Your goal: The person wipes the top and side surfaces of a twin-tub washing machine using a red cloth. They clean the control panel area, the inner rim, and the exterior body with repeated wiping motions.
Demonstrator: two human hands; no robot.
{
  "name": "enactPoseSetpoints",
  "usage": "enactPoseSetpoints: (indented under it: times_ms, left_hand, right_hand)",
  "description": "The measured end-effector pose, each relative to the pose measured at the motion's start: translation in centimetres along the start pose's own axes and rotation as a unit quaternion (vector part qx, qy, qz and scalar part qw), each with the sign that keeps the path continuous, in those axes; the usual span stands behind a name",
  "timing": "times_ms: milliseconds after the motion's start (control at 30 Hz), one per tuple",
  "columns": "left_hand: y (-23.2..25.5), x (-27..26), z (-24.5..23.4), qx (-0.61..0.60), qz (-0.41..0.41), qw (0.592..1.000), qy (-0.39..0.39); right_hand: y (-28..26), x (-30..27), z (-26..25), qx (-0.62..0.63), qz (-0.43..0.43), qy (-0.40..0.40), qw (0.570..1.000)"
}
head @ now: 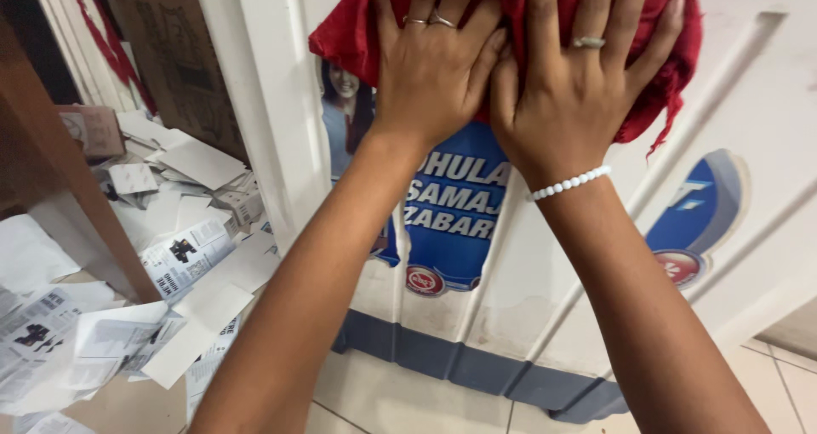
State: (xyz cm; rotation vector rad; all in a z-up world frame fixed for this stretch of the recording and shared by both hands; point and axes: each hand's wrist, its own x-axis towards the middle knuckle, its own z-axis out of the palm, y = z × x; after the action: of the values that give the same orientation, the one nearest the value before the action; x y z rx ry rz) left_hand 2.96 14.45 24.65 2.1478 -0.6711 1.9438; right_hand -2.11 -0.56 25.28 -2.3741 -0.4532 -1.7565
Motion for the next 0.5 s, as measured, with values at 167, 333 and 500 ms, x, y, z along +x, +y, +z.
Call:
enactPoseSetpoints:
  times_ms: [167, 333, 500]
  left_hand:
    - [1.3, -4.1, 0.9, -0.023, -0.082, 0.996, 0.034]
    - [4.0, -13.1, 1.4, -0.023, -0.151, 0.987, -0.052]
    - [5.9, -23.2, 1.2, -0.044, -0.152, 0.982, -0.104]
  right_hand:
    - [-1.0, -2.4, 1.2, 0.021, -0.001, 0.022, 1.000]
    - [-0.4, -11.0, 5.2, -0.020, -0.024, 0.033, 0.999]
    - [-0.6, -22.3, 9.1, -0.025, -0.021, -0.009, 0.999]
